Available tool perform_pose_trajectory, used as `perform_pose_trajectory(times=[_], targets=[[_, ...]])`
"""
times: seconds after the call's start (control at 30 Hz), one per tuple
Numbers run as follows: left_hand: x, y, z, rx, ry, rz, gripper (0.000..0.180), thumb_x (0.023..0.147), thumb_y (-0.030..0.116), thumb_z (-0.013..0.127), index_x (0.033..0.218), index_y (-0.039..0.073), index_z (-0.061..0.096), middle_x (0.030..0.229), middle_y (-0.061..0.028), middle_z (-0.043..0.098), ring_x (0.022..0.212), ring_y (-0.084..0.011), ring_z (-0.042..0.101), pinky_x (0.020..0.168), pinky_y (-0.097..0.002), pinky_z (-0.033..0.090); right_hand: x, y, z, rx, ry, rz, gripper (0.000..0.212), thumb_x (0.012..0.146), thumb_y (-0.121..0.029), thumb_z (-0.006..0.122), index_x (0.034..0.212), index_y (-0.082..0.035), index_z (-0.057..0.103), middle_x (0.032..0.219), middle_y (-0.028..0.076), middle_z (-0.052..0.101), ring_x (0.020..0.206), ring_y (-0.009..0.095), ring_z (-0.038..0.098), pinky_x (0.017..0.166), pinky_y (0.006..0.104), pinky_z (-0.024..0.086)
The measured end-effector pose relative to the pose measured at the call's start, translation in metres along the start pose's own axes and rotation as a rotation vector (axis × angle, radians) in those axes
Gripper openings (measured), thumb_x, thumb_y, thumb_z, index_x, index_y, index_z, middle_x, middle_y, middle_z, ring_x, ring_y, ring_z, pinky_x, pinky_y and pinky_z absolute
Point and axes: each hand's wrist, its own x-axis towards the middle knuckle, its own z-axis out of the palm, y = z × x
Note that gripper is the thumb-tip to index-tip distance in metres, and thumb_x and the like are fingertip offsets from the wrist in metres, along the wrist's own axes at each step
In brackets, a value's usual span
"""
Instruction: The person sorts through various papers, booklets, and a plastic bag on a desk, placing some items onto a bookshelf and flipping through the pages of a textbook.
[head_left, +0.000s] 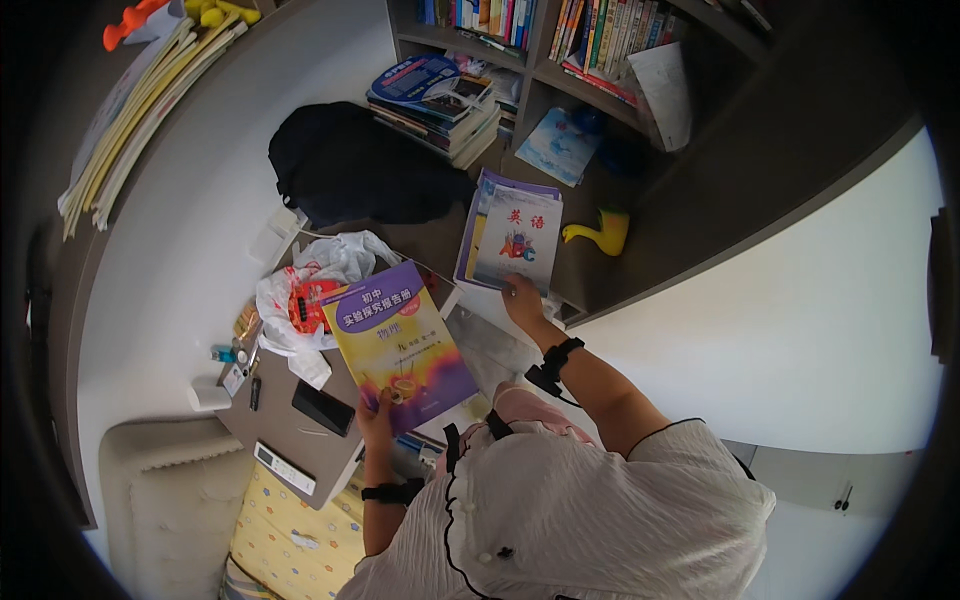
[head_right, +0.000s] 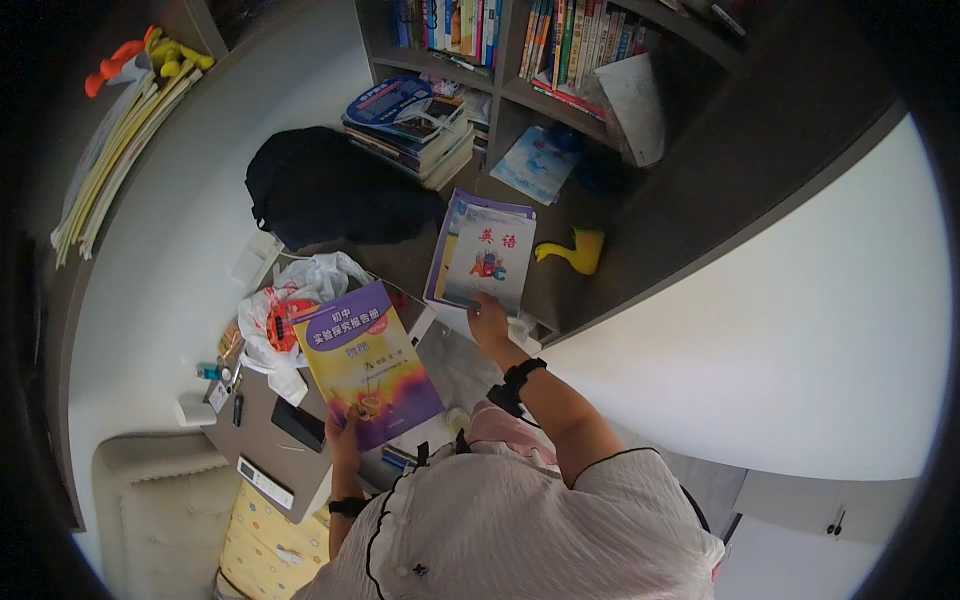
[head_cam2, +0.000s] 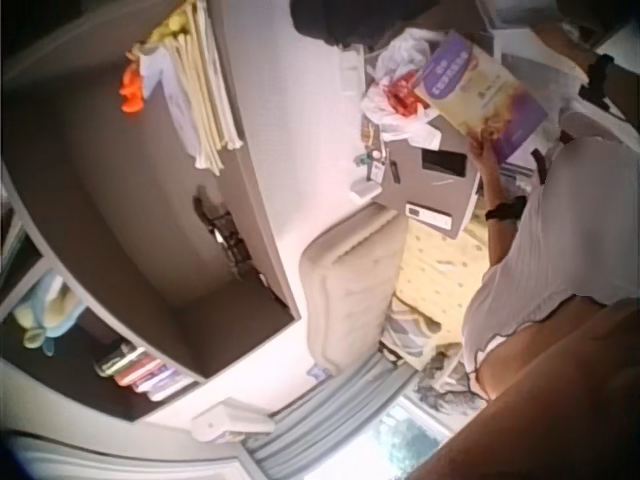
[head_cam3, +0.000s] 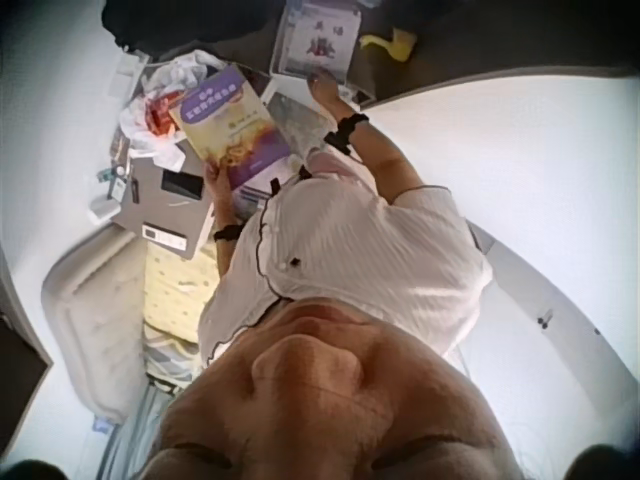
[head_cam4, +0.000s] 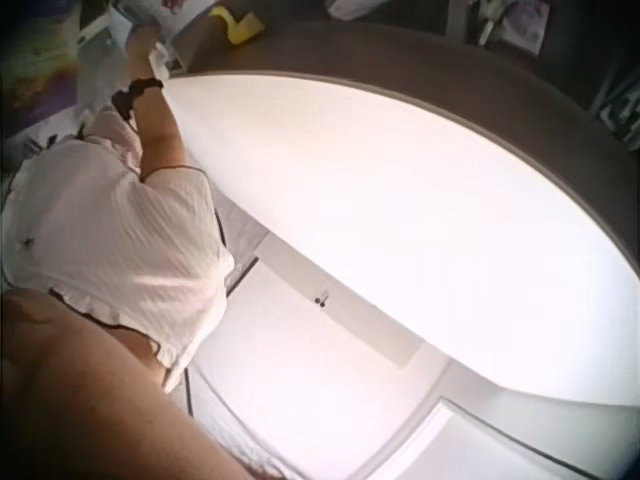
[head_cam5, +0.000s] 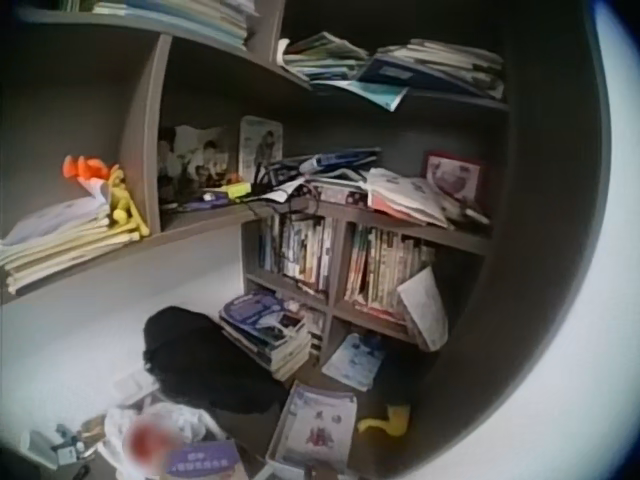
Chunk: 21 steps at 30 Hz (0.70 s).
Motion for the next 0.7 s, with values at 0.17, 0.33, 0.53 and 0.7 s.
perform_pose_trajectory(times=[0.17, 0.33, 0.53, 0.7], targets=[[0.014, 0.022, 0.023, 0.001, -0.019, 0.034, 0.020, 0.088, 0.012, 0.062, 0.101, -0.003, 0.058, 0.091, -0.0034, 0.063, 0.079, -0.0090, 0.057, 0.069, -0.0238, 0.046, 0.031, -0.008, 0.009, -0.097, -0.048, 0.075, 0.034, 0.082, -0.019, 0.059, 0.112, -0.003, 0.056, 0.124, 0.022, 0.048, 0.110, 0.037, 0.049, 0.088, 0.0477, 0.043], [0.038, 0.030, 0.036, -0.028, -0.146, 0.045, 0.021, 0.088, 0.011, 0.062, 0.103, -0.003, 0.058, 0.091, -0.0037, 0.064, 0.079, -0.0082, 0.057, 0.069, -0.0234, 0.046, 0.052, -0.026, 0.022, -0.281, 0.036, 0.003, 0.031, 0.082, -0.023, 0.059, 0.105, -0.003, 0.061, 0.126, 0.024, 0.047, 0.112, 0.037, 0.047, 0.087, 0.0485, 0.042], [0.079, 0.059, 0.086, 0.055, -0.328, 0.103, 0.022, 0.087, 0.009, 0.061, 0.106, -0.002, 0.059, 0.095, -0.0035, 0.065, 0.085, -0.0110, 0.058, 0.074, -0.0259, 0.047, 0.065, 0.002, 0.010, 0.133, 0.187, 0.010, 0.028, 0.083, -0.029, 0.059, 0.093, -0.003, 0.063, 0.088, 0.013, 0.060, 0.079, 0.030, 0.057, 0.073, 0.0447, 0.046], [0.132, 0.057, 0.162, 0.201, -0.596, 0.190, 0.032, 0.086, 0.010, 0.063, 0.115, -0.001, 0.055, 0.105, -0.0062, 0.063, 0.094, -0.0139, 0.058, 0.084, -0.0273, 0.044, 0.056, 0.077, -0.020, 1.196, 0.035, 0.623, 0.031, 0.086, -0.033, 0.059, 0.093, -0.003, 0.060, 0.074, 0.003, 0.055, 0.065, 0.021, 0.053, 0.065, 0.0356, 0.046]])
